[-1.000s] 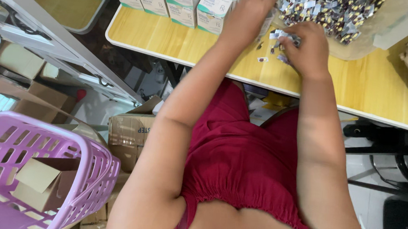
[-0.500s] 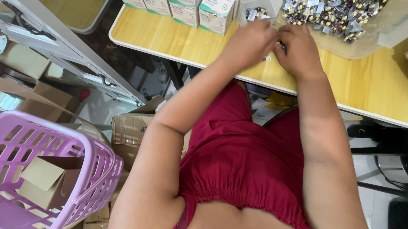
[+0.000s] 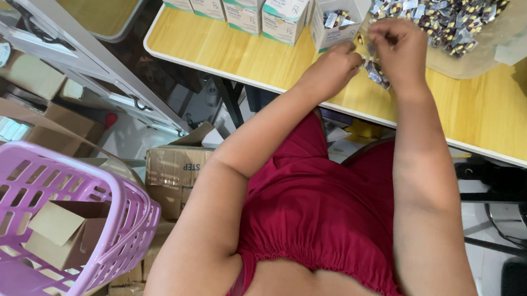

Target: The person places small wrapped items from a plastic bin into small white boxes on a table. They close the boxes and set them aside, repeating the process with multiple items.

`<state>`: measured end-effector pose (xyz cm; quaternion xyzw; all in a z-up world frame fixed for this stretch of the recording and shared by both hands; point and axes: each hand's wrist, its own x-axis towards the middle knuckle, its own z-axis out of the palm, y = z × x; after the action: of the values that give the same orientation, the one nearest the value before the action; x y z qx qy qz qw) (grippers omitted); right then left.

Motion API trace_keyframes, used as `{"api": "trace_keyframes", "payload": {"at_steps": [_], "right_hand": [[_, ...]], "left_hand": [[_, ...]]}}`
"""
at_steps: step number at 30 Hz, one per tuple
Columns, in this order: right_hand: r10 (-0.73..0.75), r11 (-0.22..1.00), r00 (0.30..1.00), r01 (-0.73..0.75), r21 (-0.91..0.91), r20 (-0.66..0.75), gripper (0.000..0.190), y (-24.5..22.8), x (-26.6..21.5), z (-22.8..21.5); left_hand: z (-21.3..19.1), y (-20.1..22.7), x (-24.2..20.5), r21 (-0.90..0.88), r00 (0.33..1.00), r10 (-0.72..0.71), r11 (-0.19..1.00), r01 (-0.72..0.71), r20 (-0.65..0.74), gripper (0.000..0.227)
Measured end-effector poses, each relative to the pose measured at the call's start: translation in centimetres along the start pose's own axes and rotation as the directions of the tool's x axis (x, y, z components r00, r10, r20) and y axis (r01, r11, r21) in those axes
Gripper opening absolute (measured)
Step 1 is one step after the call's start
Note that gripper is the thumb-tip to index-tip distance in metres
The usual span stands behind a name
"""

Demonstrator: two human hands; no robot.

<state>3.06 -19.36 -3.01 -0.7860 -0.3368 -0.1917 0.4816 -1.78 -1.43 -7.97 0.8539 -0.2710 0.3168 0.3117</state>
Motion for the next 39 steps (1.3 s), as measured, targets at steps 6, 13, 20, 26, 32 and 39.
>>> {"api": "trace_keyframes", "payload": {"at_steps": [6, 13, 20, 26, 32, 39], "right_hand": [[-0.197, 0.978, 0.98, 0.199, 0.064, -0.037, 0.017, -2.0, 4.5, 2.1], [-0.321, 0.915, 0.938, 0.342, -0.216, 0.129, 0.021, -4.5, 5.7, 4.1], [-0.123, 0.961, 0.992, 0.122, -0.248, 0.01, 0.014, -3.9, 1.0, -1.9], [0.42, 0.701, 0.907, -0.332, -0.631, -0.012, 0.065, -3.9, -5.5, -3.9], [0.299, 0.702, 0.954, -0.192, -0.686, 0.039, 0.059, -3.4, -5.8, 0.0], [0.116, 0.84, 0.991, -0.132, -0.527, -0.064, 0.021, -1.2, -5.9, 1.3]], "left_hand": [[-0.4, 0.0, 0.0, -0.055, 0.994, -0.061, 0.996, 0.066, 0.093, 0.011], [-0.9, 0.3, 0.3, -0.107, 0.999, -0.011, 0.994, 0.015, 0.037, 0.011], [-1.7, 0.9, 0.0, -0.126, 0.995, -0.045, 0.99, 0.056, 0.091, 0.006], [-1.7, 1.4, 0.3, -0.098, 0.992, -0.027, 0.994, 0.039, 0.121, 0.009], [-1.3, 1.5, 0.0, -0.008, 1.0, -0.017, 1.0, 0.017, 0.005, 0.022], [-1.1, 0.8, 0.1, -0.071, 0.984, -0.139, 0.987, 0.147, 0.108, 0.013]]}}
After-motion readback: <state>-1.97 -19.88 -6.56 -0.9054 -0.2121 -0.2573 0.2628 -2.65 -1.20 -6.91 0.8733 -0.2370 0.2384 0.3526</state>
